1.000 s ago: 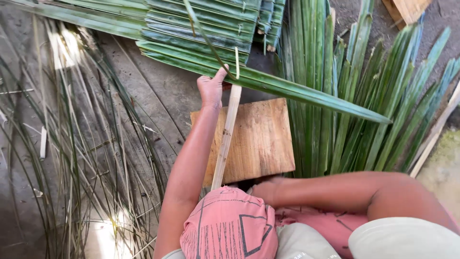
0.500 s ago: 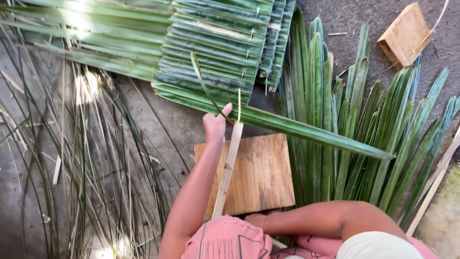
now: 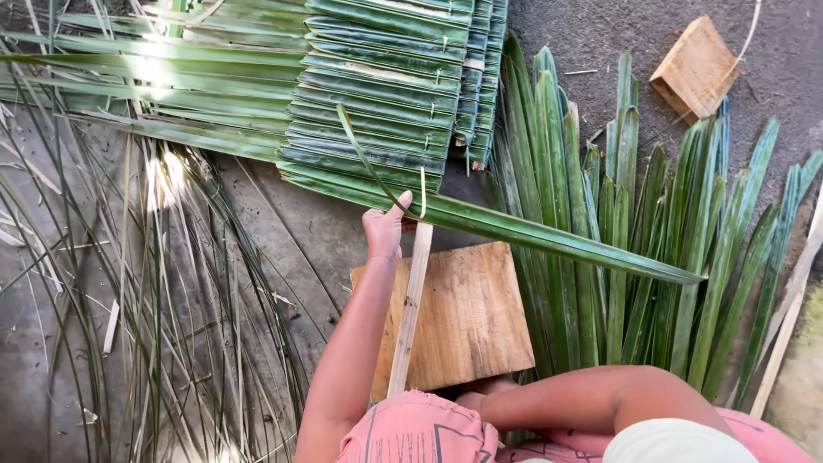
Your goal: Weaving palm leaves onto a wooden stick to create a thatched mat
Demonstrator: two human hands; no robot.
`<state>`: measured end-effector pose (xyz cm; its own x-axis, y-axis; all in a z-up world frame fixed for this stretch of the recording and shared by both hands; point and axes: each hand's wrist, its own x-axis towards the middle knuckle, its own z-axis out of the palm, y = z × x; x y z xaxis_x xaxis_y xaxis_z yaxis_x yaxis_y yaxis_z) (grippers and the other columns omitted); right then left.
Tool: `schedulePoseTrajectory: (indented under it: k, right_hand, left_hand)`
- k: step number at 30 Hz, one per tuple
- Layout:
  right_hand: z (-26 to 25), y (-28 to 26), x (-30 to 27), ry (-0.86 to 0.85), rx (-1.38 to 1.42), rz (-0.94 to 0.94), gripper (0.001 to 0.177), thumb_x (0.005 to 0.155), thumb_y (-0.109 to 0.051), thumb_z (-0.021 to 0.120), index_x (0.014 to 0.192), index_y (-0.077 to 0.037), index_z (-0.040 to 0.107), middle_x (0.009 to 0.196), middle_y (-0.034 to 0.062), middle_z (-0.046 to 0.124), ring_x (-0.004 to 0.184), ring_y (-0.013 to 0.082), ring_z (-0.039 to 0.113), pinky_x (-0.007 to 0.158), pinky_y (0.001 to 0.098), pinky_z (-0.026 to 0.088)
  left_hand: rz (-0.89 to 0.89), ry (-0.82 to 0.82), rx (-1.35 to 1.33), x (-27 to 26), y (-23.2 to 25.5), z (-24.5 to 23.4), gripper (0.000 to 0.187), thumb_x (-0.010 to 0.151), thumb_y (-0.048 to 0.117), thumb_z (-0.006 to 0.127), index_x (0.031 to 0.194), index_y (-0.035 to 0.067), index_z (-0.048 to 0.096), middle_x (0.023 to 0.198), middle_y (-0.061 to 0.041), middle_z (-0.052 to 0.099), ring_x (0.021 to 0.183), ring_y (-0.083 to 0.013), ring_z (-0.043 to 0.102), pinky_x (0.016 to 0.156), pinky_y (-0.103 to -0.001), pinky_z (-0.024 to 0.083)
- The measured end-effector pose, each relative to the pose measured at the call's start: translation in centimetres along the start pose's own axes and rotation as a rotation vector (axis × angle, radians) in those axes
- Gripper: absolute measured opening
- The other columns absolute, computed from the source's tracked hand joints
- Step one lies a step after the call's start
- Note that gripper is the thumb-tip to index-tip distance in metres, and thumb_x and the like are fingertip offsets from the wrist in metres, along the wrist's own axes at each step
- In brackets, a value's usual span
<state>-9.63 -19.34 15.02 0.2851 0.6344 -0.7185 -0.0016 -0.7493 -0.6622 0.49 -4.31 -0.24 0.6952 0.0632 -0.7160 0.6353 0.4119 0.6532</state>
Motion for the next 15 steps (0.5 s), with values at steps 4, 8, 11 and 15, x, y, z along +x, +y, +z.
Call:
schedulePoseTrajectory:
  k: [4, 8, 11, 15]
  right_hand:
    - [3.1, -2.9, -3.1, 0.01, 0.116, 0.056, 0.036, 0.084, -0.018, 0.059, 0.106, 0.005, 0.076, 0.091, 0.0309, 0.073, 0.092, 0.0498, 0.071, 0.086, 0.0557, 0.056]
    - [4.1, -5.1, -5.1, 0.009, 0.192, 0.095, 0.035, 0.085, -0.015, 0.058, 0.107, 0.005, 0.075, 0.092, 0.0319, 0.073, 0.093, 0.0507, 0.071, 0.088, 0.0561, 0.056]
    - [-0.7, -5.3, -5.2, 0.389, 0.333, 0.149, 0.022, 0.088, -0.015, 0.064, 0.1, -0.002, 0.077, 0.084, 0.0219, 0.073, 0.08, 0.038, 0.072, 0.078, 0.0465, 0.058]
    - [-5.1, -1.3, -2.5, 1.228, 0.511, 0.123, 0.019, 0.097, -0.007, 0.065, 0.113, -0.01, 0.076, 0.087, 0.0099, 0.068, 0.072, 0.0171, 0.073, 0.065, 0.0291, 0.063]
  left_hand:
    - [-0.022, 0.024, 0.091, 0.2, -0.4, -0.4, 0.04, 0.079, 0.015, 0.091, 0.105, -0.008, 0.071, 0.086, -0.022, 0.072, 0.066, -0.0325, 0.074, 0.053, -0.051, 0.064]
    - [0.016, -0.019, 0.013, 0.6, -0.1, -0.3, 0.03, 0.079, 0.015, 0.091, 0.091, -0.004, 0.072, 0.077, -0.018, 0.074, 0.063, -0.0309, 0.076, 0.053, -0.046, 0.066]
    - [0.014, -0.037, -0.017, 0.1, -0.3, -0.2, 0.029, 0.078, 0.016, 0.091, 0.087, -0.004, 0.072, 0.076, -0.019, 0.075, 0.063, -0.0324, 0.077, 0.053, -0.045, 0.067]
    - [0.051, -0.036, -0.008, -0.6, 0.7, -0.1, 0.03, 0.078, 0.016, 0.092, 0.084, -0.005, 0.072, 0.074, -0.022, 0.074, 0.062, -0.0343, 0.077, 0.053, -0.048, 0.066]
